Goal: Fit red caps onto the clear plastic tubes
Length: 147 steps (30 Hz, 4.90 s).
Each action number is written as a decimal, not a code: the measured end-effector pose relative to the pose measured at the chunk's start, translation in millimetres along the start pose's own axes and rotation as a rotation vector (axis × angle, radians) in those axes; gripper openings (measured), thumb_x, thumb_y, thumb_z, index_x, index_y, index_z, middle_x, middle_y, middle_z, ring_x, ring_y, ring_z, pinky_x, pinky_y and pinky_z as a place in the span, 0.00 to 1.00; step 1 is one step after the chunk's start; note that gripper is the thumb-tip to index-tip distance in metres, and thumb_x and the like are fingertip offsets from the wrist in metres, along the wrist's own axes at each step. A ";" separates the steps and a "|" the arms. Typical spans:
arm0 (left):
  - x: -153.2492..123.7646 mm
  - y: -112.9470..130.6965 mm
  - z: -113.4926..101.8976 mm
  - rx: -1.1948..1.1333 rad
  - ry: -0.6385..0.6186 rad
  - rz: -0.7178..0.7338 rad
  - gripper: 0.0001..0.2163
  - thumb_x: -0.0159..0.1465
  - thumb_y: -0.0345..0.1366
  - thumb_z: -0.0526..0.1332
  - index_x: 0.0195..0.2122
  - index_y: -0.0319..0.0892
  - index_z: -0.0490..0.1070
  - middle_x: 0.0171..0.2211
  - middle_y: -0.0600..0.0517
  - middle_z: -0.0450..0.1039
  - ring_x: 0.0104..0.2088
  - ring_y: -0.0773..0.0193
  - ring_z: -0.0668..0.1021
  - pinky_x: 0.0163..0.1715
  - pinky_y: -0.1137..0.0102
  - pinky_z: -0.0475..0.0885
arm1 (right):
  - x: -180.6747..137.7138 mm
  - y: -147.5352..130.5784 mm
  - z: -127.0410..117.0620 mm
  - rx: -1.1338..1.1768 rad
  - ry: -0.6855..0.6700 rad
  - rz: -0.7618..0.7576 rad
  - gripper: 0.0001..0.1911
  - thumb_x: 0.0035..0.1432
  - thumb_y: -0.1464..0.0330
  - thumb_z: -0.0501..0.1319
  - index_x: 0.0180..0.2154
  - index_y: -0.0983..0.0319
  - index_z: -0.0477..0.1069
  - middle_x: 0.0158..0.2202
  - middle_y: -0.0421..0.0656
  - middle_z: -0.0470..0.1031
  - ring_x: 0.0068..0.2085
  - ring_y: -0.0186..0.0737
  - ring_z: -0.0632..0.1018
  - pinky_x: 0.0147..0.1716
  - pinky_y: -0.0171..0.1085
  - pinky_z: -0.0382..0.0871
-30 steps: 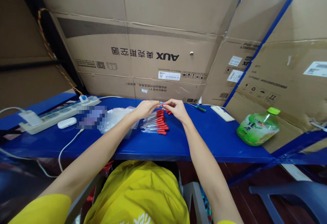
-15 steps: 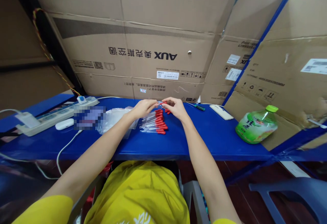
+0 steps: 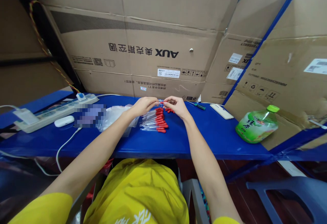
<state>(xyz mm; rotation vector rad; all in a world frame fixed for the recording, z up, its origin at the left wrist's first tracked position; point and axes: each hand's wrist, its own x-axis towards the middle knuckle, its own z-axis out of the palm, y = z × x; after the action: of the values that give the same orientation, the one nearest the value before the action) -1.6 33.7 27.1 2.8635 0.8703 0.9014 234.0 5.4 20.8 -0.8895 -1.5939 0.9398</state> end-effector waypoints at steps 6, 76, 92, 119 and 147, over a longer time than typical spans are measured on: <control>0.4 1.4 -0.7 0.025 0.029 0.012 0.18 0.77 0.43 0.49 0.42 0.41 0.77 0.39 0.46 0.80 0.39 0.59 0.80 0.37 0.71 0.66 | 0.0 0.1 1.1 0.021 0.017 0.006 0.25 0.43 0.49 0.79 0.35 0.60 0.82 0.30 0.45 0.85 0.33 0.47 0.86 0.37 0.43 0.83; -0.8 3.6 0.0 0.081 0.027 0.041 0.19 0.78 0.45 0.49 0.38 0.42 0.74 0.32 0.49 0.79 0.31 0.62 0.78 0.29 0.70 0.58 | -2.3 -2.7 7.1 -0.032 0.014 -0.077 0.23 0.48 0.48 0.76 0.34 0.60 0.79 0.29 0.44 0.83 0.31 0.45 0.84 0.29 0.39 0.80; -1.2 4.0 0.1 0.089 0.043 0.036 0.19 0.77 0.46 0.49 0.40 0.42 0.75 0.35 0.48 0.80 0.34 0.61 0.79 0.31 0.71 0.61 | -0.9 -3.6 6.5 0.010 -0.008 -0.032 0.23 0.46 0.50 0.77 0.36 0.60 0.81 0.30 0.44 0.84 0.32 0.45 0.85 0.34 0.40 0.81; 0.1 1.3 -1.5 -0.002 0.013 0.014 0.19 0.77 0.45 0.49 0.39 0.42 0.76 0.32 0.48 0.80 0.31 0.61 0.78 0.32 0.71 0.61 | -2.9 -4.2 7.4 -0.039 0.012 -0.063 0.22 0.48 0.49 0.76 0.34 0.59 0.79 0.29 0.44 0.83 0.31 0.45 0.84 0.29 0.39 0.79; 2.4 18.3 2.0 -0.312 0.080 -0.038 0.19 0.76 0.45 0.51 0.36 0.39 0.74 0.23 0.56 0.66 0.25 0.68 0.65 0.30 0.73 0.59 | -0.3 -7.1 8.9 0.113 0.019 -0.061 0.22 0.44 0.50 0.79 0.33 0.59 0.81 0.31 0.44 0.84 0.34 0.47 0.86 0.42 0.47 0.84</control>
<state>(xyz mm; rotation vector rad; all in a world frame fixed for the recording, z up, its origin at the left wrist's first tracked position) 10.3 19.8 29.9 2.5534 0.7134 1.0502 224.7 0.9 25.6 -0.7654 -1.5274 0.9658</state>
